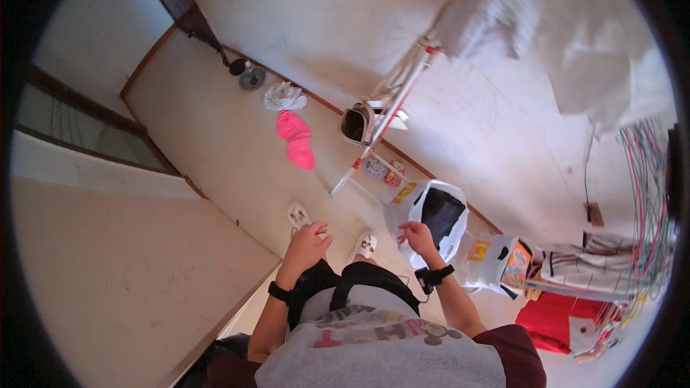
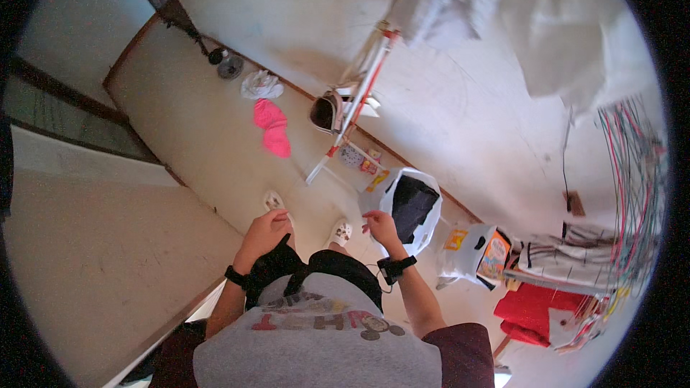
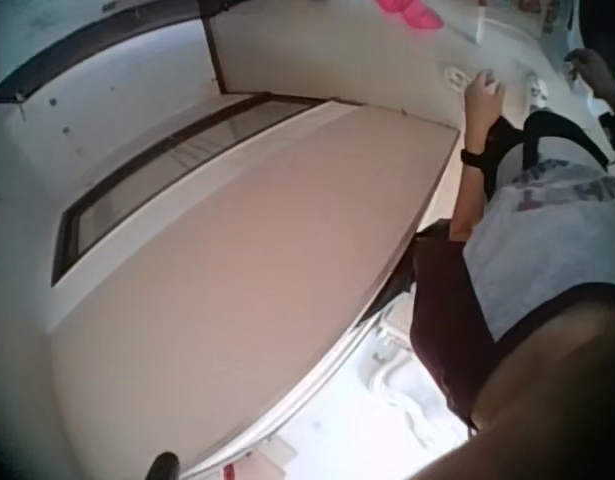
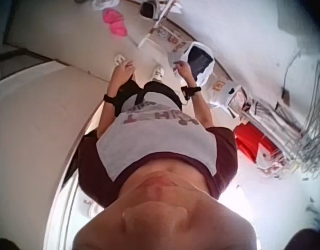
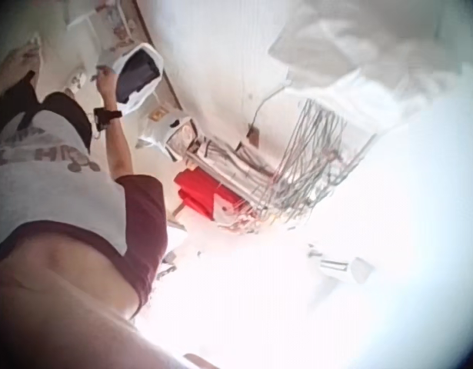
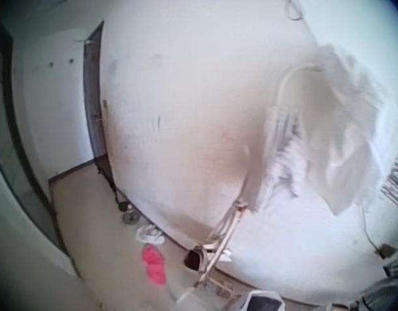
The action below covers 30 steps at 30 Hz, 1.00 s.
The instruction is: Cleaning markings or stains off a white wall using a damp cloth.
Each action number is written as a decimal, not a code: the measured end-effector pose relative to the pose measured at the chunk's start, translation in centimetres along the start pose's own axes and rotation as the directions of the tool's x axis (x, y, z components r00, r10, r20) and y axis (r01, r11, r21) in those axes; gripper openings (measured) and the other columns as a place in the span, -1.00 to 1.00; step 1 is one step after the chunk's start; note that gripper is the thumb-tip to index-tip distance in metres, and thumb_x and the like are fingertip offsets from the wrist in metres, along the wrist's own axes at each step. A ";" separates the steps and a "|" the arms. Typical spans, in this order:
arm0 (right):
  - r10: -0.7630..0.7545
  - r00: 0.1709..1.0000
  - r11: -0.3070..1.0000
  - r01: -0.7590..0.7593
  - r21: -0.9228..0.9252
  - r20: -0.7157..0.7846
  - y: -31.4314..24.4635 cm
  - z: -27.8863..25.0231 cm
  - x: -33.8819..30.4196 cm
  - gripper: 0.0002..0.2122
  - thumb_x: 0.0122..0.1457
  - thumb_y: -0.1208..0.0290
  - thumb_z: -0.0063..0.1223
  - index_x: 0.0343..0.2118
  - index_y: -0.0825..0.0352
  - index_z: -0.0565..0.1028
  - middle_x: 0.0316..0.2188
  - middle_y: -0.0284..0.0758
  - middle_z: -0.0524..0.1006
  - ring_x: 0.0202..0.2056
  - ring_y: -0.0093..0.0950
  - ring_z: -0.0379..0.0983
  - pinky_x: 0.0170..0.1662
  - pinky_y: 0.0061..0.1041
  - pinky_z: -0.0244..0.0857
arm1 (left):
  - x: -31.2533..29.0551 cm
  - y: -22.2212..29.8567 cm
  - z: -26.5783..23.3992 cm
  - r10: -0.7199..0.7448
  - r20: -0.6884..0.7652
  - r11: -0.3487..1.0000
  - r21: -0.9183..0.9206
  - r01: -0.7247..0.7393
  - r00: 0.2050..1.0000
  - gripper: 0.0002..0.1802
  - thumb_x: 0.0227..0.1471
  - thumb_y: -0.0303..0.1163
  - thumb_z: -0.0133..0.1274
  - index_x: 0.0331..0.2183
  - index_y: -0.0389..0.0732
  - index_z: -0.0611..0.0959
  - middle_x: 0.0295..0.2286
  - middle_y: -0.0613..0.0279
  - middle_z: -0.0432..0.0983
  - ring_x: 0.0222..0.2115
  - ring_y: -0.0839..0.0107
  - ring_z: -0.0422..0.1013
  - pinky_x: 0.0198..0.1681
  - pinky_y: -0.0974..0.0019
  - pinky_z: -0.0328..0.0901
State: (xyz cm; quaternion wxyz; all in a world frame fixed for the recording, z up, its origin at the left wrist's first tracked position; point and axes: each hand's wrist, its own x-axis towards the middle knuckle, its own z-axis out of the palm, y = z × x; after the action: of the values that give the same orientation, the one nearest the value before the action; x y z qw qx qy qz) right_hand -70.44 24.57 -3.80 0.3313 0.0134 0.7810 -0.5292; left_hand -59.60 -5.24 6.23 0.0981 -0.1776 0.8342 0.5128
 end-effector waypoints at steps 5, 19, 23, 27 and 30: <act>-0.059 0.980 0.974 0.099 -0.204 0.191 -5.1 5.4 7.5 -0.79 0.01 0.56 -0.24 -0.36 0.48 0.45 -0.62 -0.25 0.51 -0.53 -0.48 0.50 -0.42 -0.54 0.35 | 3.4 -3.3 -6.0 -0.027 -0.172 0.992 -0.129 0.004 0.985 -0.67 -0.19 -0.50 0.12 -0.26 -0.30 0.52 -0.32 -0.04 0.44 -0.31 0.25 0.47 -0.26 0.32 0.35; -0.044 0.944 0.872 0.195 -0.449 0.326 -16.3 22.3 32.9 -0.76 -0.02 0.55 -0.16 -0.30 0.51 0.46 -0.49 -0.14 0.54 -0.48 -0.47 0.51 -0.37 -0.55 0.40 | 8.7 -15.9 -28.2 -0.405 -0.368 0.905 -0.296 0.307 0.837 -0.67 -0.11 -0.43 0.05 -0.22 -0.29 0.50 -0.35 0.03 0.52 -0.28 0.22 0.45 -0.20 0.28 0.31; 0.105 0.930 0.948 0.013 -0.318 0.352 -17.6 25.0 38.1 -0.77 -0.01 0.64 -0.18 -0.27 0.59 0.39 -0.43 -0.11 0.50 -0.39 -0.34 0.50 -0.27 -0.43 0.44 | 11.4 -17.3 -31.0 -0.475 -0.392 0.878 -0.260 0.401 0.788 -0.68 -0.11 -0.46 0.04 -0.23 -0.31 0.50 -0.34 0.03 0.51 -0.27 0.22 0.44 -0.18 0.29 0.30; 0.263 0.928 0.940 -0.186 -0.285 0.264 -17.7 28.3 45.4 -0.79 -0.01 0.61 -0.13 -0.28 0.57 0.40 -0.43 -0.13 0.50 -0.39 -0.36 0.50 -0.30 -0.45 0.44 | 15.9 -18.2 -33.4 -0.523 -0.445 0.849 -0.341 0.403 0.727 -0.70 -0.12 -0.52 0.02 -0.24 -0.33 0.49 -0.32 0.03 0.49 -0.26 0.22 0.43 -0.16 0.29 0.29; 0.229 0.941 0.940 -0.146 -0.308 0.251 -16.7 30.2 53.4 -0.82 0.00 0.57 -0.11 -0.32 0.48 0.45 -0.46 -0.17 0.52 -0.43 -0.43 0.50 -0.33 -0.47 0.43 | 19.2 -20.2 -34.3 -0.528 -0.520 0.849 -0.336 0.407 0.671 -0.68 -0.12 -0.60 -0.04 -0.22 -0.32 0.47 -0.30 0.06 0.48 -0.26 0.25 0.42 -0.14 0.29 0.27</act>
State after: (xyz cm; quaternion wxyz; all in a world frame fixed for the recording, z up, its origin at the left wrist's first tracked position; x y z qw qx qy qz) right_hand -103.05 -25.60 -25.20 0.4872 -0.0351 0.7886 -0.3735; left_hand -68.56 -47.84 -1.36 -0.0574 -0.5463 0.6939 0.4656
